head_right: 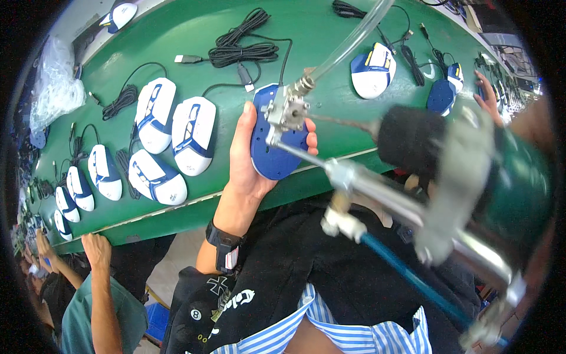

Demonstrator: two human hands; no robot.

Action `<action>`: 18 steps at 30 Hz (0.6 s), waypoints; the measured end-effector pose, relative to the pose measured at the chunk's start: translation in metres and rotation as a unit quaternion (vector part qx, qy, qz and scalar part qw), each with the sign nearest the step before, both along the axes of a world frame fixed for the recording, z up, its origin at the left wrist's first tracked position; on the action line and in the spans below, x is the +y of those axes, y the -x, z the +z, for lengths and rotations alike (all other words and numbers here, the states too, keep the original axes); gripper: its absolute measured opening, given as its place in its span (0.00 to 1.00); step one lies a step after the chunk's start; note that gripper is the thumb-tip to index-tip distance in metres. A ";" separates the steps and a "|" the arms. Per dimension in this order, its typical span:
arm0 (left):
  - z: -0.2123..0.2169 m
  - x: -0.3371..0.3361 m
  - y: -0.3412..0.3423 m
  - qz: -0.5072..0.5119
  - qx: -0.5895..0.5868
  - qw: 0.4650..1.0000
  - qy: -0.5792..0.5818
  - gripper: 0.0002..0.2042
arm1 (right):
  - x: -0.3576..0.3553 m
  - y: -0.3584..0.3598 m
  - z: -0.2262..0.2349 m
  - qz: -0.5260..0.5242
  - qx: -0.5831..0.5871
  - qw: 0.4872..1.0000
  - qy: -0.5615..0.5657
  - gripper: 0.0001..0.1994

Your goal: The worker uses a pneumatic screwdriver to fasten parts of computer mice on an assembly line.

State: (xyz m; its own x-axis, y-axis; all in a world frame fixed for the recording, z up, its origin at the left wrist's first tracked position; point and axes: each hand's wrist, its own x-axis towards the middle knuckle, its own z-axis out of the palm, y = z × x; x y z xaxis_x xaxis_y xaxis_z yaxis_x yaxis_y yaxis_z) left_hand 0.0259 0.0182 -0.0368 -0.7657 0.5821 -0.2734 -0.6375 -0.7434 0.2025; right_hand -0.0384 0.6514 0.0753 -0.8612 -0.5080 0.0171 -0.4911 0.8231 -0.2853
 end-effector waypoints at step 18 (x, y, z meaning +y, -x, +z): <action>0.006 -0.012 -0.003 0.030 -0.038 0.998 0.047 0.28 | -0.422 -0.020 0.076 0.356 -0.209 0.711 0.569 0.24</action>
